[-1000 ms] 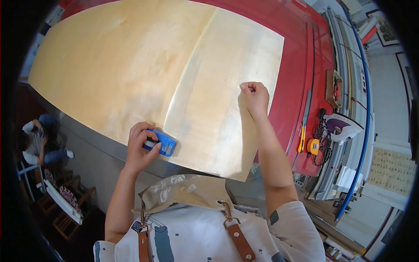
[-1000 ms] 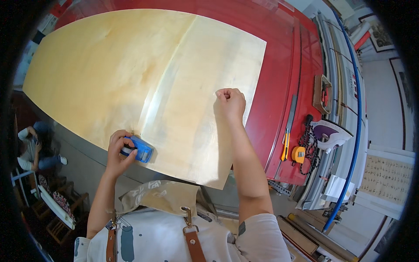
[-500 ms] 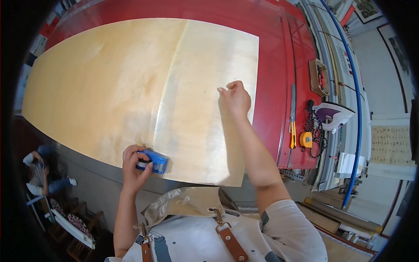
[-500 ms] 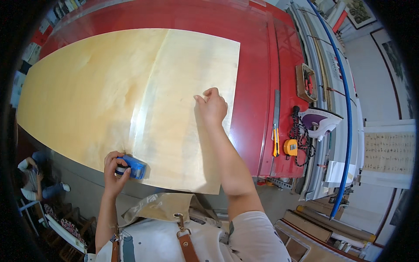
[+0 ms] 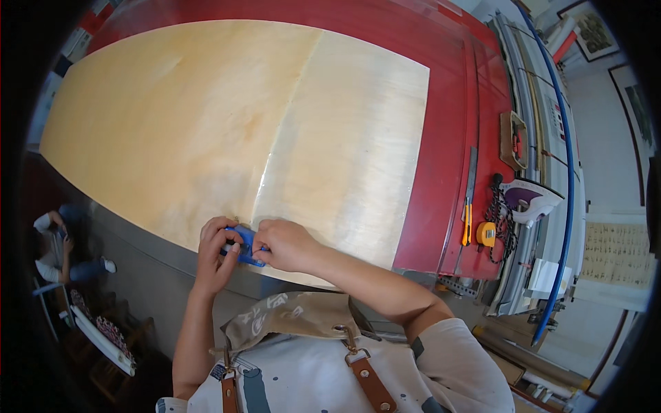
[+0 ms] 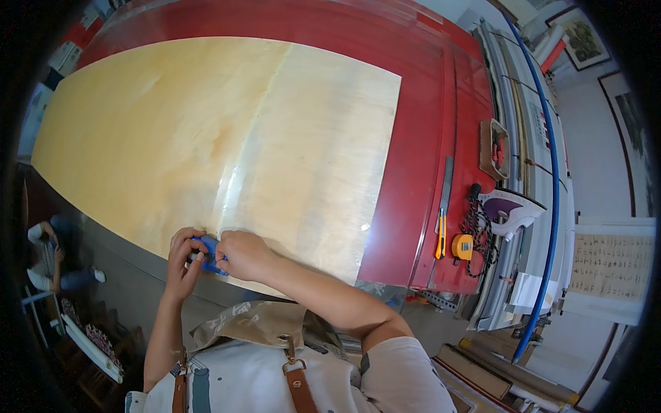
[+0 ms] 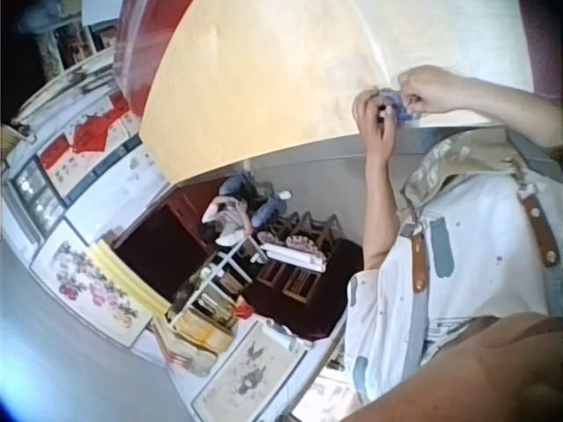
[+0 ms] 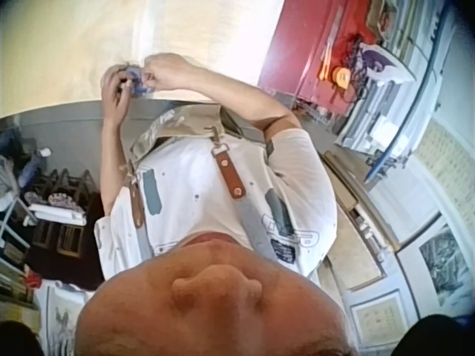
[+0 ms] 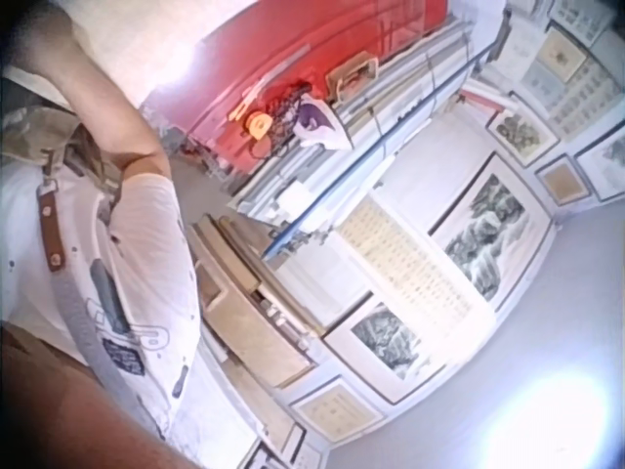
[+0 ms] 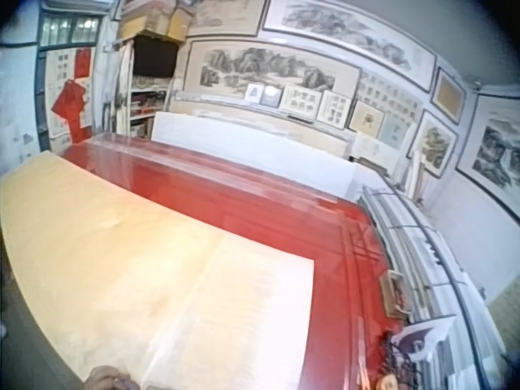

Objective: Manually applying edge banding tape to the edge of a plywood panel using a handheld dispenser.

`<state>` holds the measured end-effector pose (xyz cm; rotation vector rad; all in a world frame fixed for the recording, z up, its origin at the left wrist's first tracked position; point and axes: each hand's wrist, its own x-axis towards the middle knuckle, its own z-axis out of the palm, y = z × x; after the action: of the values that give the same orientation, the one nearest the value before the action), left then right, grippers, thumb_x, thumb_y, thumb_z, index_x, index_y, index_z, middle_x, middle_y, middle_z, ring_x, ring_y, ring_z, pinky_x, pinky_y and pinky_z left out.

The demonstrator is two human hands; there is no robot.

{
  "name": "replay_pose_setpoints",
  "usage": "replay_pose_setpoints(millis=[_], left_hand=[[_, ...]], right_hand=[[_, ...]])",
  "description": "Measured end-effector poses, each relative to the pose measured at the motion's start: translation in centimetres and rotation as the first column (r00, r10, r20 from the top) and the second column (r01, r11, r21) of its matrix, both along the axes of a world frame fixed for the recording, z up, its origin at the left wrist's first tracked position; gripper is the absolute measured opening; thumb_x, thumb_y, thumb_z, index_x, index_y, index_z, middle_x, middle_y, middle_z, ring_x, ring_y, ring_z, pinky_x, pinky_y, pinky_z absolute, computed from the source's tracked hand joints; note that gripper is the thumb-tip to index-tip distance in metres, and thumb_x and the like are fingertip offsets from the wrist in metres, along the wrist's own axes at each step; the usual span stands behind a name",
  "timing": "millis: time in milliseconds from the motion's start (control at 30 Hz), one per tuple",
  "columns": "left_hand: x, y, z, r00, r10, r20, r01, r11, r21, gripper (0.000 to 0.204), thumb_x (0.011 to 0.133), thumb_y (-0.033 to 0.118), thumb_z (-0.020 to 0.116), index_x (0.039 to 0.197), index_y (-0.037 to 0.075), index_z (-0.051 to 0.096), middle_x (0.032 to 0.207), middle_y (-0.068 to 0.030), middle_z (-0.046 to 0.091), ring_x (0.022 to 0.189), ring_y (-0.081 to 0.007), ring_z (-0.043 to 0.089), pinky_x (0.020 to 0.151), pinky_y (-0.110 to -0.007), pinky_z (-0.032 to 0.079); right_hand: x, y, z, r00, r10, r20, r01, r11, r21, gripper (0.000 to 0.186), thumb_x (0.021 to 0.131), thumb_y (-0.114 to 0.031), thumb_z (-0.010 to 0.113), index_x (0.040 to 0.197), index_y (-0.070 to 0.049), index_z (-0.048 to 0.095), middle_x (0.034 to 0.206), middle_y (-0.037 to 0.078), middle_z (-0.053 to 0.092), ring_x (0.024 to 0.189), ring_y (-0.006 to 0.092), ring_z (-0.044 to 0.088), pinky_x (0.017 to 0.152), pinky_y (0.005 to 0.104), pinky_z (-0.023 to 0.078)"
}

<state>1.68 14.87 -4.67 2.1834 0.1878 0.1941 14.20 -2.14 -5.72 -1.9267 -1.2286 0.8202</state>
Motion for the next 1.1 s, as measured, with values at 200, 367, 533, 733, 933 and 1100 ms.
replay_pose_setpoints(millis=[200,367,533,733,933,1100], left_hand=[[-0.2,0.2,-0.4,1.000,0.015,0.011,-0.015,1.000,0.008,0.013,0.079,0.008,0.067,0.090,0.005,0.060,0.117,-0.0134,0.057,0.117,-0.0336,0.050,0.100,-0.042,0.039],[-0.1,-0.1,-0.3,0.999,0.019,0.030,-0.020,0.999,0.045,0.021,0.074,0.012,0.074,0.088,0.007,0.059,0.114,-0.0122,0.058,0.115,-0.0339,0.051,0.099,-0.042,0.040],[-0.3,0.1,-0.9,0.999,0.013,0.035,-0.015,0.998,0.060,0.022,0.073,0.011,0.074,0.088,0.008,0.058,0.113,-0.0112,0.057,0.114,-0.0322,0.051,0.098,-0.041,0.040],[-0.1,0.2,-0.9,0.999,0.018,0.045,-0.020,0.999,0.039,0.022,0.073,0.012,0.074,0.087,0.009,0.058,0.113,-0.0104,0.057,0.115,-0.0316,0.050,0.099,-0.042,0.039],[-0.2,0.2,-0.8,0.999,0.038,0.019,-0.038,0.999,-0.007,0.022,0.072,0.012,0.075,0.087,0.010,0.059,0.115,-0.0085,0.057,0.116,-0.0316,0.050,0.100,-0.042,0.039],[-0.4,0.4,-1.4,0.999,0.029,0.020,-0.030,0.999,0.014,0.023,0.071,0.010,0.077,0.088,0.011,0.061,0.117,-0.0067,0.058,0.119,-0.0317,0.049,0.099,-0.042,0.041]], right_hand=[[-0.5,-0.9,0.4,0.990,-0.040,-0.136,0.048,0.997,0.056,0.006,0.081,-0.015,0.074,0.085,-0.010,0.071,0.085,0.007,0.063,0.082,0.0260,0.064,0.071,0.0376,0.052],[-2.2,-2.7,-0.4,0.862,-0.301,-0.408,0.260,0.953,-0.153,0.009,0.080,-0.011,0.075,0.087,-0.007,0.071,0.083,0.008,0.063,0.080,0.0252,0.065,0.068,0.0367,0.052],[-2.3,-3.0,-1.5,0.910,-0.268,0.318,0.260,0.963,0.067,0.003,0.086,-0.008,0.070,0.084,-0.007,0.067,0.081,0.009,0.062,0.079,0.0222,0.064,0.069,0.0334,0.052],[11.6,-3.7,-3.9,0.665,-0.739,-0.109,0.746,0.664,0.054,0.014,0.086,-0.018,0.071,0.087,-0.003,0.073,0.084,0.012,0.071,0.077,0.0240,0.067,0.074,0.0351,0.052],[16.0,-2.4,-4.0,0.638,-0.768,0.065,0.770,0.638,-0.012,0.018,0.088,-0.016,0.073,0.095,0.000,0.071,0.087,0.007,0.071,0.078,0.0141,0.064,0.075,0.0278,0.052],[15.8,-2.0,-4.7,0.582,-0.808,0.089,0.806,0.588,0.063,0.012,0.084,-0.019,0.074,0.085,-0.007,0.076,0.082,0.005,0.071,0.074,0.0156,0.064,0.074,0.0318,0.051]])
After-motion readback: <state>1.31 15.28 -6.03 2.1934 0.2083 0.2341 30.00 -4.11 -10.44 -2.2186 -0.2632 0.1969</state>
